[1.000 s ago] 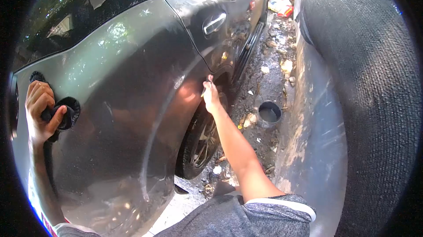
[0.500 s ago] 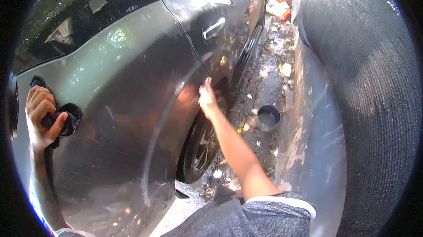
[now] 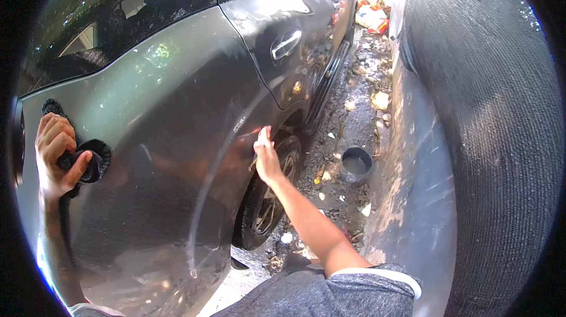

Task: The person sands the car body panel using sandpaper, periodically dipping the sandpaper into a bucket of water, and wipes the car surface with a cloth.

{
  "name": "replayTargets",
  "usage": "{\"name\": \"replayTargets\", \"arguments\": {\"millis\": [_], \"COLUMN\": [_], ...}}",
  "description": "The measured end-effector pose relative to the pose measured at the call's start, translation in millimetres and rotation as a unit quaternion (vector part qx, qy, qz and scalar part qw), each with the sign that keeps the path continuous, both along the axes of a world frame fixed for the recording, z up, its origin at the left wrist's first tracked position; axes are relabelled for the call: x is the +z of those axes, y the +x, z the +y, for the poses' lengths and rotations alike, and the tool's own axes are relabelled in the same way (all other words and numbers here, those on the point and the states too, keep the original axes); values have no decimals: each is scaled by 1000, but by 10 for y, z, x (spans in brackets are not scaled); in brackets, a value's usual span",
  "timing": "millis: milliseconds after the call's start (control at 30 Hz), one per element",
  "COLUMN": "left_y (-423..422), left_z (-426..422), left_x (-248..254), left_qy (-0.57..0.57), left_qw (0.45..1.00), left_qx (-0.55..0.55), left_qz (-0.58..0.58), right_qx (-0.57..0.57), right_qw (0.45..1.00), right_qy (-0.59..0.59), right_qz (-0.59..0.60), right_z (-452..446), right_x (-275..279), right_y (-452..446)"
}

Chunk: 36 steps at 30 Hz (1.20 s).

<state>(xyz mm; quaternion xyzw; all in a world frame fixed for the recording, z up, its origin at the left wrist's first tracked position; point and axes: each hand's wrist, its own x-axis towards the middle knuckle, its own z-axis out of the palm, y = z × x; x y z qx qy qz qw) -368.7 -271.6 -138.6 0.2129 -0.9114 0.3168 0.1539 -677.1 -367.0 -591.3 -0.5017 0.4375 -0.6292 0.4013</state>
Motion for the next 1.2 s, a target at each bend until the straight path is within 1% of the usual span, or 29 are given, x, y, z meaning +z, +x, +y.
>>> {"name": "replayTargets", "arguments": {"millis": [33,67,100,200,233,267,333,367,400,467,500,533,567,600,633,667,700,733,800,833,867,900,933,1000,1033,1067,1133,1167,1200], "left_y": [-3,-13,-20,-27,-28,-29,-37,-44,-51,-38,-42,-43,-37,-37,-44,-53,-69,-82,-73,-60,-42,-22,-14,-57,-80,-93,-70,-49,-48], "left_z": [-6,-7,6,3,-4,-14,-4,2,14,23,2,-7,-4,-7,-13,0,8,14,15,-1,-16,-21,-23,-5,-1,-5,-16,-20,-21], "left_x": [-6,-2,-2,-10,-7,2,6,10,8,-10,12,12,1,-10,-9,-2,-2,-4,3,-10,-11,-1,4,-9,-17,-21,-15,-23,-22], "left_qy": [5,8,9,-1,-2,4,13,10,5,2,-3,-7,-1,1,2,5,8,11,4,3,3,12,20,18,12,3,-3,1,-6], "left_qw": [1000,1000,1000,1000,1000,1000,1000,1000,1000,1000,1000,1000,1000,1000,1000,1000,1000,1000,1000,1000,1000,1000,1000,1000,1000,1000,1000,1000,999], "left_qx": [0,0,2,4,4,1,1,2,2,-6,-14,-16,-15,-13,-16,-16,-13,-12,-15,-14,-15,-14,-12,-12,-13,-15,-16,-14,-13], "left_qz": [-5,-1,6,17,19,16,7,8,12,8,5,9,11,14,15,9,15,23,18,18,19,10,-2,-3,8,22,26,26,35], "right_qx": [1,-1,-3,64,35,35,-11,-15,-10,23,4,-15,-22,10,26,40,-59,4,-120,-11,13,12,12,8,8,16,-158,-129,-53], "right_qw": [994,976,975,920,974,993,995,995,986,954,944,914,998,998,977,927,941,960,951,941,877,878,912,953,961,948,949,918,932], "right_qy": [24,46,49,149,7,26,31,20,-4,60,193,328,-17,-13,74,161,51,103,48,155,290,290,209,44,138,180,117,138,190], "right_qz": [-107,-215,-218,-357,-225,-106,-97,-97,-166,-293,-269,-237,-49,-63,-200,-337,-328,-259,-282,-301,-383,-381,-354,-300,-240,-260,-249,-350,-305], "right_z": [-293,-419,-332,-134,-167,155,19,-167,-546,-357,-80,256,-5,-160,-294,-468,-647,-912,-686,-403,-652,-642,-595,-559,-773,-848,-844,-387,-514], "right_x": [-83,-160,-151,203,-261,9,182,117,-247,53,543,873,-305,-492,-511,-516,-471,-857,-560,-495,-1081,-1003,-805,-478,-413,-377,-581,-66,-801], "right_y": [-137,-206,-203,-212,19,67,12,-196,-336,-376,-332,-202,-1,21,-152,-322,-335,-665,-356,-361,-244,-283,-312,-341,-610,-705,-413,-233,-299]}}
